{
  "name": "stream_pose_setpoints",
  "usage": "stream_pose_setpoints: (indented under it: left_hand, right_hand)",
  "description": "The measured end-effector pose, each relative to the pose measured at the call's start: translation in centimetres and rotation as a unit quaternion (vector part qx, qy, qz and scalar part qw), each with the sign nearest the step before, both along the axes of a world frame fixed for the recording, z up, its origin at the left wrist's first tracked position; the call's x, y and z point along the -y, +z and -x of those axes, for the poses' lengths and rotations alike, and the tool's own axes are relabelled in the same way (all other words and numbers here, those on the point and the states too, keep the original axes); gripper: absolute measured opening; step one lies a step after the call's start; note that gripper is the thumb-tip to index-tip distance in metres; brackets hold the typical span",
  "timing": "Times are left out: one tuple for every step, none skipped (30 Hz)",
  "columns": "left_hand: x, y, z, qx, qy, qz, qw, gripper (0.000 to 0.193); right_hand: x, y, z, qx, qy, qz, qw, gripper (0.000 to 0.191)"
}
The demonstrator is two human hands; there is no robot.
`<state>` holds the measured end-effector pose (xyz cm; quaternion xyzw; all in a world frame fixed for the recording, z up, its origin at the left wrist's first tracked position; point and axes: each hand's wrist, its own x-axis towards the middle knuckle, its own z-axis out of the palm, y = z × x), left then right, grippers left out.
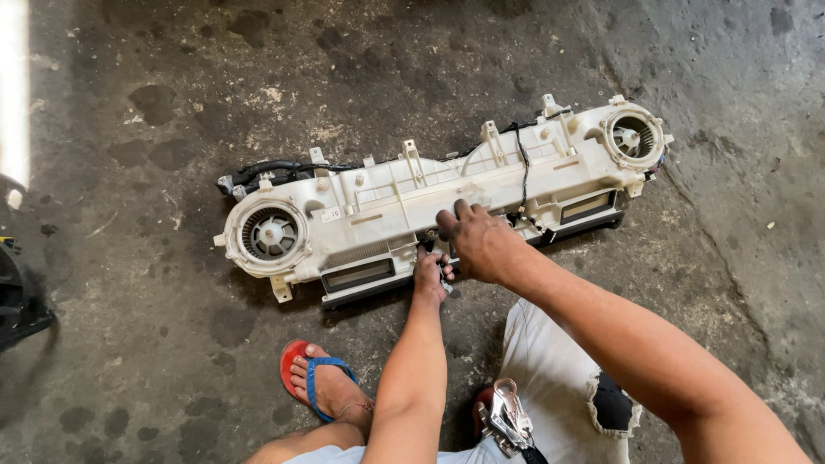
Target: The person is disassembling a white plastic car part, likely an air conditioning unit, using a screwdriver. They are removing screws and detaching components from the unit.
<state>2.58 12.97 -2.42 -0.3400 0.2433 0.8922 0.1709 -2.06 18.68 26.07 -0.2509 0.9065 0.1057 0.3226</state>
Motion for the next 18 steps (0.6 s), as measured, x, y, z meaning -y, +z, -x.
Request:
stream_pose_setpoints:
  left_hand:
    - [0.0, 0.0, 0.0, -0.009, -0.001, 0.000, 1.000, 0.088]
    - [0.0, 0.1, 0.0, 0.002, 0.004, -0.002, 1.000, 0.088]
    - [0.0, 0.1, 0.1, 0.014, 0.007, -0.005, 1.000, 0.088]
    - [0.0, 0.1, 0.1, 0.025, 0.008, -0.007, 1.000, 0.088]
    - [0.0, 0.1, 0.2, 0.036, 0.003, -0.003, 0.999, 0.088]
    - [-0.1, 0.1, 0.3, 0.046, -0.001, 0.000, 0.999, 0.087]
    - [-0.1, 0.1, 0.4, 0.056, -0.003, 0.003, 0.998, 0.087]
    - [-0.2, 0.1, 0.4, 0.048, -0.004, 0.010, 0.999, 0.086]
    - [-0.3, 0.1, 0.5, 0.039, -0.003, 0.018, 0.999, 0.085]
    - [-0.4, 0.1, 0.5, 0.032, -0.003, 0.025, 0.999, 0.084]
    - [-0.5, 0.1, 0.5, 0.037, 0.007, 0.024, 0.999, 0.084]
    - [-0.7, 0.1, 0.6, 0.041, 0.016, 0.022, 0.999, 0.085]
    - [-0.8, 0.1, 0.7, 0.044, 0.025, 0.021, 0.998, 0.085]
    - [-1.0, 0.2, 0.7, 0.055, 0.034, 0.025, 0.998, 0.086]
    - [-1.1, 0.2, 0.8, 0.065, 0.043, 0.029, 0.997, 0.087]
    - [-1.2, 0.3, 0.8, 0.074, 0.053, 0.033, 0.995, 0.087]
    - [-1.3, 0.4, 0.9, 0.073, 0.055, 0.030, 0.995, 0.086]
    - [-1.3, 0.4, 0.9, 0.071, 0.057, 0.028, 0.995, 0.086]
  right_hand:
    - [-0.1, -0.3, 0.1, -0.021, 0.018, 0.000, 1.000, 0.072]
    - [-0.2, -0.5, 0.0, -0.042, 0.037, -0.001, 0.998, 0.085]
    - [-0.3, -0.7, 0.0, -0.061, 0.055, -0.001, 0.997, 0.097]
    - [-0.5, -0.7, 0.0, -0.043, 0.021, 0.002, 0.999, 0.082]
    - [-0.6, -0.7, -0.1, -0.026, -0.012, 0.004, 1.000, 0.067]
    - [-0.6, -0.6, -0.1, -0.009, -0.043, 0.005, 0.999, 0.054]
    - [-0.6, -0.5, -0.1, -0.009, -0.033, 0.012, 0.999, 0.058]
    - [-0.6, -0.5, 0.0, -0.009, -0.022, 0.019, 1.000, 0.063]
    - [-0.6, -0.4, 0.1, -0.008, -0.009, 0.027, 1.000, 0.069]
    - [-0.6, -0.3, 0.2, -0.015, -0.022, 0.052, 0.998, 0.066]
    - [-0.7, -0.3, 0.3, -0.021, -0.037, 0.077, 0.996, 0.062]
    - [-0.9, -0.4, 0.4, -0.029, -0.054, 0.102, 0.993, 0.059]
    - [-1.1, -0.5, 0.6, -0.038, -0.039, 0.119, 0.991, 0.045]
    - [-1.3, -0.6, 0.8, -0.047, -0.024, 0.135, 0.989, 0.034]
    - [-1.6, -0.7, 0.9, -0.056, -0.008, 0.151, 0.987, 0.029]
    - [-2.0, -0.9, 1.0, -0.051, -0.013, 0.155, 0.987, 0.029]
    - [-2.3, -0.9, 1.0, -0.047, -0.016, 0.159, 0.986, 0.030]
    - [-2.5, -0.9, 1.0, -0.042, -0.020, 0.163, 0.986, 0.031]
